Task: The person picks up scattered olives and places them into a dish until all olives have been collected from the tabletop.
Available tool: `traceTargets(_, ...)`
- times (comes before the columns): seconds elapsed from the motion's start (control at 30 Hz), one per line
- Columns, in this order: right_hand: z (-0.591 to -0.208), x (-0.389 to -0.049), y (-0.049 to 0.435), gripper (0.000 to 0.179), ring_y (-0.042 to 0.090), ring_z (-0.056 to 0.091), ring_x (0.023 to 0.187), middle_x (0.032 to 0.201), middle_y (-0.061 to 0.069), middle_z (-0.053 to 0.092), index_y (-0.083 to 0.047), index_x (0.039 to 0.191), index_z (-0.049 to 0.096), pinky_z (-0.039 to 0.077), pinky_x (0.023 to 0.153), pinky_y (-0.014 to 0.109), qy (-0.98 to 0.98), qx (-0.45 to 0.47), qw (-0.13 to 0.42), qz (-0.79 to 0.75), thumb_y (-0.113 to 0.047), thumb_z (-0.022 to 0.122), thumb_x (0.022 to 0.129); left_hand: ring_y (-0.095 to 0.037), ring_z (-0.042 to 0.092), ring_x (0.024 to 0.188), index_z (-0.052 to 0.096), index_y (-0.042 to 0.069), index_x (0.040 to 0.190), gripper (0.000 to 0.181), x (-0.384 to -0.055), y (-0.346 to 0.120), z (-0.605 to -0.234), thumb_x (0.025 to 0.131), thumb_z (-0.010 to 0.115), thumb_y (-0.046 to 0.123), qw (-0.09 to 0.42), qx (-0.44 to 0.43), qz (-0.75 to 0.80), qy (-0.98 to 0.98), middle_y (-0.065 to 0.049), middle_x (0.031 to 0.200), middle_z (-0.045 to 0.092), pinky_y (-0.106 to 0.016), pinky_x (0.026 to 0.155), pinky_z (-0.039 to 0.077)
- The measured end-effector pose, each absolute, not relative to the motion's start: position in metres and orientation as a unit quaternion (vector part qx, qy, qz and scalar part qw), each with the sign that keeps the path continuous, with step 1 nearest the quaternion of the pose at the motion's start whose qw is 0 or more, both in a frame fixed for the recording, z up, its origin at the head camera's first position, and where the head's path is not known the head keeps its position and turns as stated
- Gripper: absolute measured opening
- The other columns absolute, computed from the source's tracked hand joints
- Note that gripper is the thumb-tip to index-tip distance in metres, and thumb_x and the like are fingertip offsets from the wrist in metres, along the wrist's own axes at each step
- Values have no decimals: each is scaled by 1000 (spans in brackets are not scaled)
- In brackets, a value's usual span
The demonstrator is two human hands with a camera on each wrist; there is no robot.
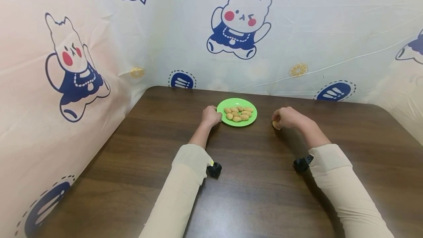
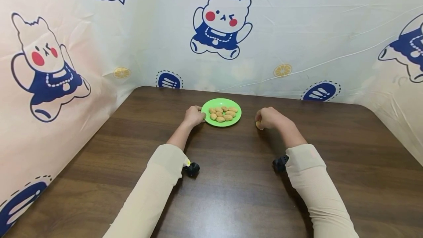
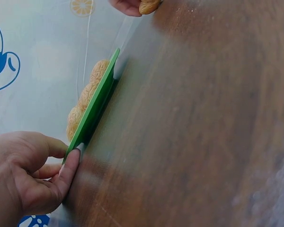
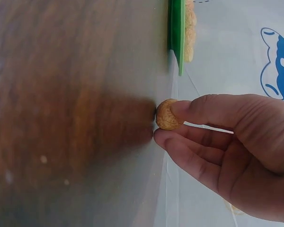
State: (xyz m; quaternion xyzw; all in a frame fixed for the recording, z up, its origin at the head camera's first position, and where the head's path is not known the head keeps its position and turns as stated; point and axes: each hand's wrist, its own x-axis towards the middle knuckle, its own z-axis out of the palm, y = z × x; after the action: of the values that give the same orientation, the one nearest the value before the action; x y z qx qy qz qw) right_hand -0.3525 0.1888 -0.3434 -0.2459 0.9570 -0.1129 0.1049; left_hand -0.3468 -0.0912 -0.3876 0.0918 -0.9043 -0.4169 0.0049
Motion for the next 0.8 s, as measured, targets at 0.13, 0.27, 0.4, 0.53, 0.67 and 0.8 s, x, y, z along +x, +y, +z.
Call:
traceTargets(0.13, -344, -354, 188, 15, 23, 53, 76, 81, 7, 59, -1, 93, 65, 45, 70, 37, 956, -251, 106, -113, -4, 65, 78, -18, 59, 86, 57, -1, 122, 36, -347, -91, -388, 89, 51, 10, 3, 92, -420, -903, -10, 103, 62, -21, 67, 48)
traceTargets(0.27, -345, -356, 188, 13, 23, 53, 76, 81, 6, 59, -2, 92, 65, 45, 70, 37, 956, -252, 102, -112, -3, 65, 79, -18, 59, 86, 58, -1, 122, 35, -347, -91, -388, 89, 52, 10, 8, 92, -418, -904, -11, 103, 62, -21, 67, 48)
traceTargets(0.4, -346, -356, 187, 13, 23, 53, 76, 80, 6, 59, -2, 91, 65, 45, 70, 38, 956, -253, 96, -111, -3, 64, 79, -18, 59, 86, 58, -1, 121, 35, -348, -91, -389, 88, 52, 9, 10, 91, -417, -904, -10, 102, 62, -21, 67, 48)
traceTargets(0.53, -346, -356, 185, 13, 24, 52, 77, 82, 7, 59, -2, 93, 66, 45, 70, 38, 957, -249, 93, -116, -3, 63, 80, -18, 59, 85, 59, -1, 120, 35, -348, -91, -389, 88, 52, 9, 10, 90, -417, -904, -10, 100, 63, -21, 66, 47)
traceTargets(0.67, -347, -357, 181, 14, 23, 53, 77, 83, 8, 60, -2, 95, 66, 46, 69, 38, 958, -245, 90, -118, -3, 62, 82, -18, 59, 84, 60, -1, 119, 34, -348, -91, -389, 88, 52, 9, 10, 88, -419, -904, -10, 98, 63, -20, 65, 47)
traceTargets(0.8, -348, -359, 177, 15, 23, 52, 76, 83, 7, 60, -1, 97, 66, 46, 67, 36, 959, -240, 84, -123, -4, 61, 83, -18, 59, 83, 61, -1, 118, 33, -348, -91, -389, 88, 52, 9, 12, 87, -418, -904, -9, 96, 64, -20, 64, 47)
